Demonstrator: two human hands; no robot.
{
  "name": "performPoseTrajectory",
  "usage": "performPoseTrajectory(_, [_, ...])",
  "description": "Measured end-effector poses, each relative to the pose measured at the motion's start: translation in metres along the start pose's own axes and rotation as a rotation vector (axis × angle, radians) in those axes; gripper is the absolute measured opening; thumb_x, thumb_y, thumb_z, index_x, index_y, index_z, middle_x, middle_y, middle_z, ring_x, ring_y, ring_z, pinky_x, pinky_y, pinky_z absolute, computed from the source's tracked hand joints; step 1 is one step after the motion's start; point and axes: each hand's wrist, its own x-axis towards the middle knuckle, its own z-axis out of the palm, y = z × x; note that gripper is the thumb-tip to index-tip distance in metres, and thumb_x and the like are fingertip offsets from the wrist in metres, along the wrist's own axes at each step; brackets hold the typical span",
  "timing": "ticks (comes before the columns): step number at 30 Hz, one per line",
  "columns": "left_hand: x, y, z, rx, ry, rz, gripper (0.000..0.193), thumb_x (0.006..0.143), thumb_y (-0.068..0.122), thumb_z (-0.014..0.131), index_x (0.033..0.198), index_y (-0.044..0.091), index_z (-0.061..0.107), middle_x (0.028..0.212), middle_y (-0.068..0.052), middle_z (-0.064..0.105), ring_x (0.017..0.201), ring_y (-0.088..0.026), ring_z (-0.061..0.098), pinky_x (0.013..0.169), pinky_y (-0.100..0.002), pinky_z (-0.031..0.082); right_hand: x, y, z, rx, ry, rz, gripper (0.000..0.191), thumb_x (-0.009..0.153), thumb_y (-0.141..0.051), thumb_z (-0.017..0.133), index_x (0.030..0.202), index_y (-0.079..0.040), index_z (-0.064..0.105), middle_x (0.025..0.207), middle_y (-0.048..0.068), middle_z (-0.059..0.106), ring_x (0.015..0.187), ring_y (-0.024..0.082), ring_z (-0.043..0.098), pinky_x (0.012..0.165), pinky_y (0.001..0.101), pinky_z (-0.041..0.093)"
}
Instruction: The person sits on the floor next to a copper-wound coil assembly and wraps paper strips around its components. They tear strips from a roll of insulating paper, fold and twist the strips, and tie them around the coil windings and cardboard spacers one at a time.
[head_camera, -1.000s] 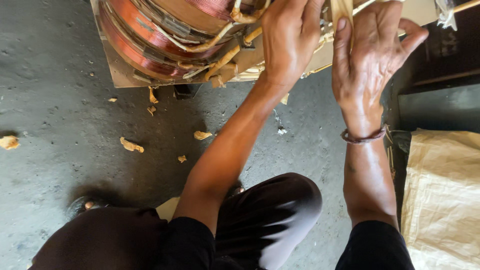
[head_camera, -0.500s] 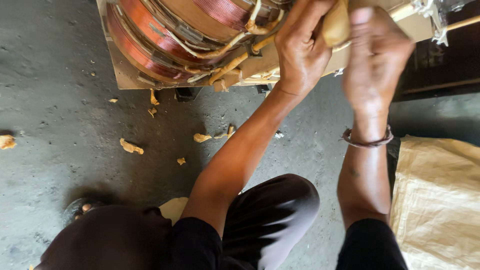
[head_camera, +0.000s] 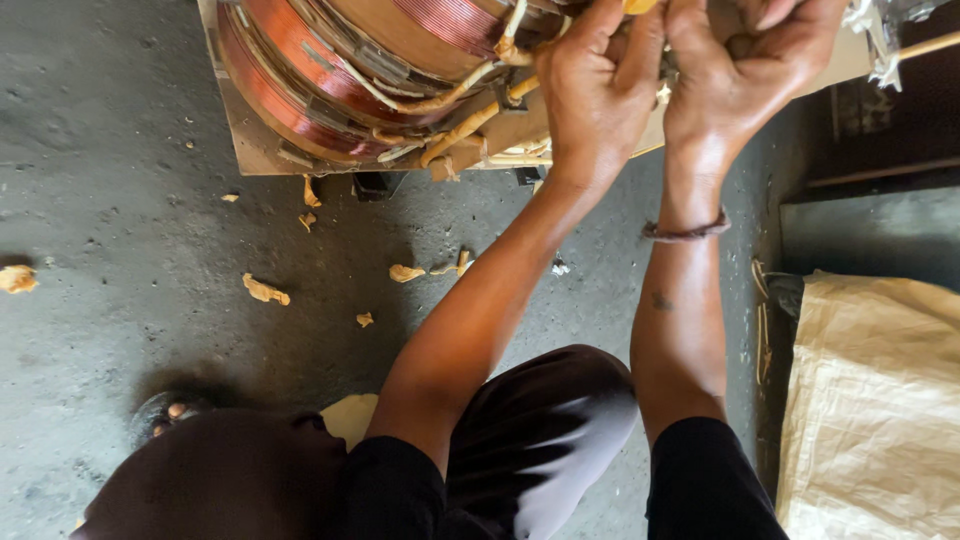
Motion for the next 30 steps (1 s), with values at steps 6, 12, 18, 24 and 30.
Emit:
performPoseTrajectory(6, [-0.022, 0.007, -0.034, 0.148, -0.035, 0.51, 0.033, 0.111, -0.006, 0.059, 0.142, 0.005, 0.057, 0.136, -0.011, 0.064, 0.123, -0.02, 0.07, 0.101, -0.028, 0.062, -0.005, 0.0, 0.002, -0.08, 0.056, -0.026, 0.048, 0.086, 0.026, 0.075, 0.098, -0.007, 0.043, 0.092, 0.0, 0.044, 0.08, 0.01, 0.043, 0.077, 0.0256, 0.043])
performPoseTrajectory(12, [-0.031, -0.001, -0.033, 0.242, -0.128, 0.707, 0.046, 0.109, -0.012, 0.062, 0.149, 0.006, 0.05, 0.149, -0.01, 0.06, 0.132, -0.022, 0.066, 0.104, -0.029, 0.062, -0.003, -0.001, 0.002, -0.226, 0.103, -0.078, 0.047, 0.09, 0.02, 0.083, 0.095, -0.007, 0.044, 0.09, 0.0, 0.045, 0.079, 0.01, 0.042, 0.074, 0.0247, 0.04])
performPoseTrajectory(18, [-0.029, -0.029, -0.014, 0.29, -0.096, 0.528, 0.045, 0.107, -0.007, 0.058, 0.15, 0.005, 0.05, 0.141, -0.015, 0.063, 0.122, -0.026, 0.071, 0.096, -0.029, 0.063, -0.006, 0.001, -0.008, -0.174, 0.099, -0.045, 0.047, 0.082, 0.017, 0.083, 0.089, -0.007, 0.042, 0.087, -0.002, 0.045, 0.082, 0.011, 0.044, 0.073, 0.027, 0.039])
performPoseTrajectory(24, [-0.016, -0.039, -0.002, 0.192, -0.135, 0.382, 0.032, 0.111, 0.006, 0.06, 0.142, 0.009, 0.056, 0.124, -0.014, 0.069, 0.108, -0.031, 0.073, 0.087, -0.033, 0.062, -0.009, 0.008, -0.008, -0.256, 0.12, -0.082, 0.048, 0.087, 0.016, 0.088, 0.093, -0.006, 0.046, 0.091, -0.001, 0.049, 0.078, 0.01, 0.046, 0.071, 0.0272, 0.041])
performPoseTrajectory(30, [0.002, -0.014, -0.009, 0.168, -0.2, 0.402, 0.006, 0.11, 0.011, 0.06, 0.115, 0.009, 0.062, 0.098, -0.015, 0.07, 0.086, -0.033, 0.071, 0.074, -0.037, 0.058, -0.009, -0.031, -0.012, -0.237, -0.04, 0.082, 0.032, 0.107, 0.007, 0.084, 0.117, 0.002, 0.054, 0.106, 0.006, 0.066, 0.09, 0.015, 0.062, 0.07, 0.0333, 0.05])
